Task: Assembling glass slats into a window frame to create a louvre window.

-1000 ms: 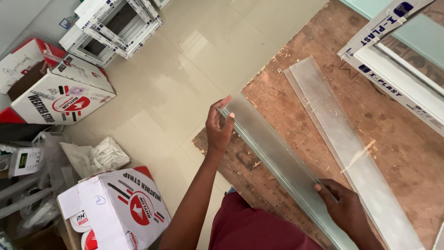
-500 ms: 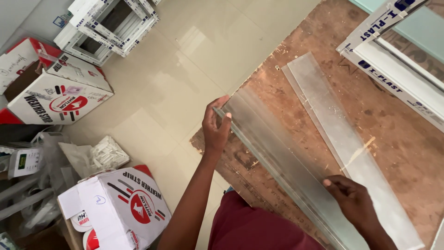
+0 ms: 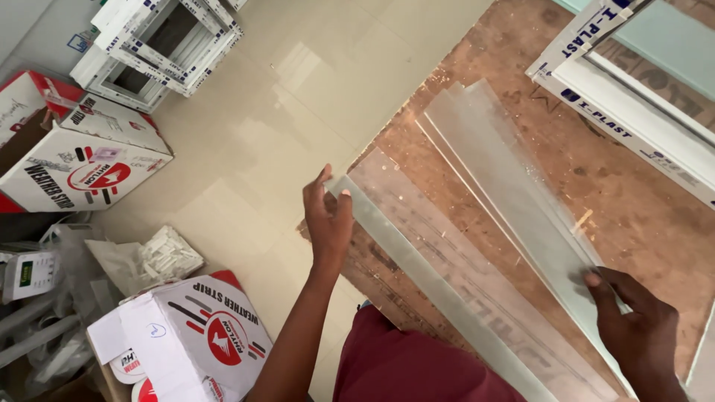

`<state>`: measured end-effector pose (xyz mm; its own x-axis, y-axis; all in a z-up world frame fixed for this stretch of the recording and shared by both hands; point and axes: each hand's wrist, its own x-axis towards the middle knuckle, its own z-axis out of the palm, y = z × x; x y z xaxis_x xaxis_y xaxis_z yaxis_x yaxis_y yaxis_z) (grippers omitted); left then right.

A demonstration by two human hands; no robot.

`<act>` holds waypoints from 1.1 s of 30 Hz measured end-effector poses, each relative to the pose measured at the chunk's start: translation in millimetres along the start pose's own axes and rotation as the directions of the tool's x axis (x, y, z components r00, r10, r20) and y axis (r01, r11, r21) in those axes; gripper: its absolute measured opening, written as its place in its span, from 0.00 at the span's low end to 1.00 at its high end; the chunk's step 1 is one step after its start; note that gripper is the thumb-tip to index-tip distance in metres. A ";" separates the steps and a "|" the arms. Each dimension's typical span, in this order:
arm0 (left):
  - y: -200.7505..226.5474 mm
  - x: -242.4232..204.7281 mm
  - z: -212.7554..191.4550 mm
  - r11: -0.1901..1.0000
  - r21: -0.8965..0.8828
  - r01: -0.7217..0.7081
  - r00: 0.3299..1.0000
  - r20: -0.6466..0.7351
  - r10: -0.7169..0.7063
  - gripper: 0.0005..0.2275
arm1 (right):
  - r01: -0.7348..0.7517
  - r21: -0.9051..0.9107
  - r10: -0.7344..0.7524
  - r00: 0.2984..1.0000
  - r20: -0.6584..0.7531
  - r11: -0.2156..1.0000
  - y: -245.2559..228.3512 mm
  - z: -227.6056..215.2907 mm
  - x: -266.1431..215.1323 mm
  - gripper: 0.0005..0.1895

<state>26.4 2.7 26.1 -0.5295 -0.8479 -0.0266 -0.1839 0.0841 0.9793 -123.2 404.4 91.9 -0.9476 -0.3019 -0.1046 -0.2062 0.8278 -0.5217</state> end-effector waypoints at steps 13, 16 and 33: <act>-19.3 -15.4 -25.7 0.945 0.034 0.325 0.940 -0.120 -0.319 0.23 | -0.007 -0.029 0.006 0.999 -0.049 1.000 26.7 18.0 -68.9 0.14; -23.3 -19.1 -36.0 0.942 0.049 0.332 0.940 -0.099 -0.327 0.21 | -0.037 -0.018 0.037 0.999 -0.025 0.999 26.6 26.2 -85.5 0.14; -19.0 -40.1 -59.4 0.925 -0.122 0.359 0.933 0.082 -0.351 0.24 | 0.255 -0.156 -0.273 0.955 -0.114 0.954 -49.6 70.0 -132.8 0.10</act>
<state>100.3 4.1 20.5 -0.4975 -0.7772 -0.3854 -0.2592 -0.2908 0.9210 30.0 370.3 72.4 -0.8765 -0.4607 0.1395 -0.4761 0.7871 -0.3922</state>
